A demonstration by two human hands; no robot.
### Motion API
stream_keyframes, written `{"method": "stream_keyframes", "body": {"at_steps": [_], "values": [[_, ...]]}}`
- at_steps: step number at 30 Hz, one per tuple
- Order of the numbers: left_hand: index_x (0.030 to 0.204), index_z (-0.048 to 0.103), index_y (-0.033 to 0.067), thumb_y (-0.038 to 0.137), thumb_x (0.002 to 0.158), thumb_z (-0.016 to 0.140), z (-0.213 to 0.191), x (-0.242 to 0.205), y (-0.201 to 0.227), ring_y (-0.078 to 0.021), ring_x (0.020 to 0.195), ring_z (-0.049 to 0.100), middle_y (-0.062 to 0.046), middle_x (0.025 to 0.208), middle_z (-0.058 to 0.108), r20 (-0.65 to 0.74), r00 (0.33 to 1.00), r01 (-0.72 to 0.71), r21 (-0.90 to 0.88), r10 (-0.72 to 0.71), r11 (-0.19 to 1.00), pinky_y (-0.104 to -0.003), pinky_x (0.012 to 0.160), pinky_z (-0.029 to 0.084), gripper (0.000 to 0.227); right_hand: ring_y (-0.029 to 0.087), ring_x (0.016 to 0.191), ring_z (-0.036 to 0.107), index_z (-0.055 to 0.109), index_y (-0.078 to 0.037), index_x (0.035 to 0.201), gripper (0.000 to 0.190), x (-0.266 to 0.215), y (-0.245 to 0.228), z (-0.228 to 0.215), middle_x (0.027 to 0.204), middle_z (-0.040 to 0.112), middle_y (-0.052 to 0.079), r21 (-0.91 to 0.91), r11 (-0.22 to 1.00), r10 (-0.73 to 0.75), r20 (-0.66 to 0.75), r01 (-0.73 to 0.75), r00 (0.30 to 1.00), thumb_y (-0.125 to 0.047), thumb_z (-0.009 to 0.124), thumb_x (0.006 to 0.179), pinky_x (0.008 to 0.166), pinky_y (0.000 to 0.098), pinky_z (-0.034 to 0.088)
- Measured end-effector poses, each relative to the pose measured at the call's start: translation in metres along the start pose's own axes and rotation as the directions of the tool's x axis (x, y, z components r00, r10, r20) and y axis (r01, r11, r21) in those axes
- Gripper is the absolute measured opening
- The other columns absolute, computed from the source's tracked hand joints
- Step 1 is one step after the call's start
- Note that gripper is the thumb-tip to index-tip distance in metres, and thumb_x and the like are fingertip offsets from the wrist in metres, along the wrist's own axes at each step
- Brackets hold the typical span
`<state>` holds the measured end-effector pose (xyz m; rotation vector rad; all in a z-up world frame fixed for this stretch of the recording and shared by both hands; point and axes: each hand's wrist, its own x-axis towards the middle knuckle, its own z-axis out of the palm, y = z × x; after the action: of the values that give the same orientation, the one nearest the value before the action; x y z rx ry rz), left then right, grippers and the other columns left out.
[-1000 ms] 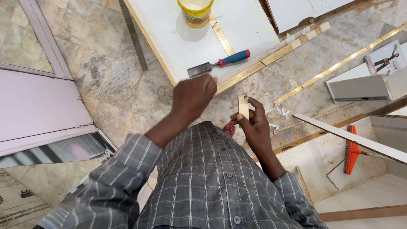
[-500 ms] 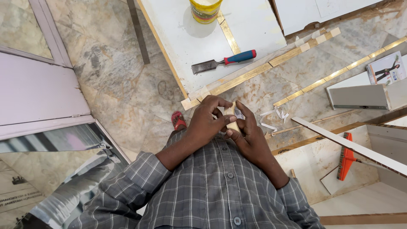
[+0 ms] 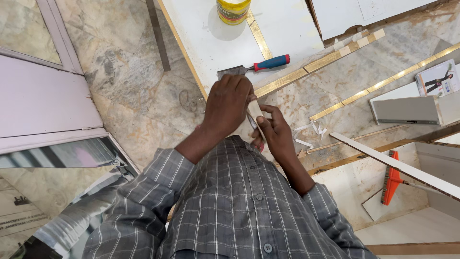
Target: The person applies masking tape along the edges of a wooden strip placed on a white surface. They repeatedly pull tape from a roll, press it onto the wood, and smooth it down by hand. A yellow bucket, putty knife, and other tools remain on the surface nearby.
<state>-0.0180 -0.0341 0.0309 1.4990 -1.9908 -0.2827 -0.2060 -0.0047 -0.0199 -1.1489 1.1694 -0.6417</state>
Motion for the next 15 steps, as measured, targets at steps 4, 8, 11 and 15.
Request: {"method": "stream_keyframes", "body": {"at_steps": [4,8,11,15], "values": [[0.094,0.058,0.0071,0.016,0.096,0.071,0.008,0.002,-0.01,-0.0256,0.086,0.061,-0.008,0.092,0.061,0.066,0.998,-0.02,0.043,0.018,0.999,-0.043,0.074,0.048,0.016,0.013,0.061,0.065,0.048,-0.001,0.14,0.044,0.02,0.018,0.003,0.075,0.069,0.01,-0.026,0.998,-0.065,0.007,0.065,0.998,-0.028,0.058,0.107,0.058,0.0269,0.053],[0.093,0.057,0.007,0.015,0.095,0.072,0.01,-0.006,-0.012,-0.0266,0.085,0.064,-0.008,0.092,0.061,0.098,0.995,-0.008,0.026,0.005,1.0,-0.043,0.07,0.05,0.017,0.014,0.055,0.065,0.05,-0.002,0.133,0.042,0.031,0.028,0.009,0.072,0.068,0.009,0.021,1.0,0.021,-0.043,-0.02,0.999,-0.029,0.059,0.103,0.053,0.0272,0.052],[0.094,0.056,0.0065,0.013,0.094,0.071,0.007,-0.008,-0.01,-0.0267,0.086,0.066,-0.009,0.092,0.061,0.112,0.994,0.003,0.005,-0.004,1.0,-0.042,0.068,0.052,0.016,0.014,0.053,0.063,0.052,-0.001,0.125,0.037,0.036,0.026,0.012,0.07,0.067,0.009,0.06,0.996,0.067,-0.081,-0.062,0.994,-0.03,0.06,0.103,0.048,0.0265,0.05],[0.095,0.055,0.0064,0.011,0.092,0.071,-0.001,-0.003,-0.005,-0.0272,0.088,0.066,-0.009,0.093,0.061,0.119,0.993,-0.011,0.014,0.01,1.0,-0.042,0.069,0.052,0.017,0.012,0.049,0.06,0.055,-0.001,0.117,0.035,0.036,0.012,0.018,0.068,0.065,0.008,0.073,0.995,0.08,-0.099,-0.073,0.992,-0.033,0.062,0.104,0.044,0.025,0.046]]}}
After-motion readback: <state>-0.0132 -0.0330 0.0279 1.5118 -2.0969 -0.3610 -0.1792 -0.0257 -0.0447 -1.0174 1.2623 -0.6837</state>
